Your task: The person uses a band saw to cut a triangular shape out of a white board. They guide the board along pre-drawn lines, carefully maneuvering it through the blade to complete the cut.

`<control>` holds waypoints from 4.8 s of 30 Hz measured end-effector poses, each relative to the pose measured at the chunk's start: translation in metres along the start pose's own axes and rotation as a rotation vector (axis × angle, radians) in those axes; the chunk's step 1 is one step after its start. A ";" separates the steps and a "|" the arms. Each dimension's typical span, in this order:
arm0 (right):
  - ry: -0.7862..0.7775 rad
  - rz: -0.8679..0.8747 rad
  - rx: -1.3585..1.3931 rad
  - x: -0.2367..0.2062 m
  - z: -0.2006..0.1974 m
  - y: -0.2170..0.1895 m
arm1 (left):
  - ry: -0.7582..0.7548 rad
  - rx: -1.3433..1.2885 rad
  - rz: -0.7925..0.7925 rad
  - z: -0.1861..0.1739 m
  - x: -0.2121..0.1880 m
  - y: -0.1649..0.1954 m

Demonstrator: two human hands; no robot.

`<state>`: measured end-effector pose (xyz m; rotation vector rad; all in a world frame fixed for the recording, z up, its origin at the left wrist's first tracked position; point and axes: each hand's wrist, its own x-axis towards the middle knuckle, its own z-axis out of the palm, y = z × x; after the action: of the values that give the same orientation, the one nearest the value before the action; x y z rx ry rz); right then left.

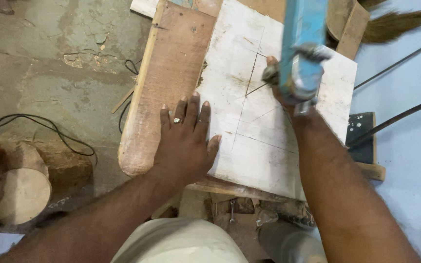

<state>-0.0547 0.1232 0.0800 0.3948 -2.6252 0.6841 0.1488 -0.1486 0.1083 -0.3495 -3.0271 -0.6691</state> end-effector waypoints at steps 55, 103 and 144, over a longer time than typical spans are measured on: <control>0.179 -0.539 -0.154 0.003 -0.013 -0.023 | -0.001 -0.003 0.035 -0.004 0.009 -0.012; 0.135 -0.398 -0.176 -0.004 -0.012 -0.009 | -0.038 -0.024 0.009 -0.001 0.010 -0.010; 0.114 -0.405 -0.185 -0.009 -0.008 0.007 | -0.005 0.023 0.028 -0.002 0.010 -0.004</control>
<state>-0.0464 0.1349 0.0798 0.7768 -2.3704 0.3176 0.1376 -0.1509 0.1094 -0.3924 -3.0257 -0.6319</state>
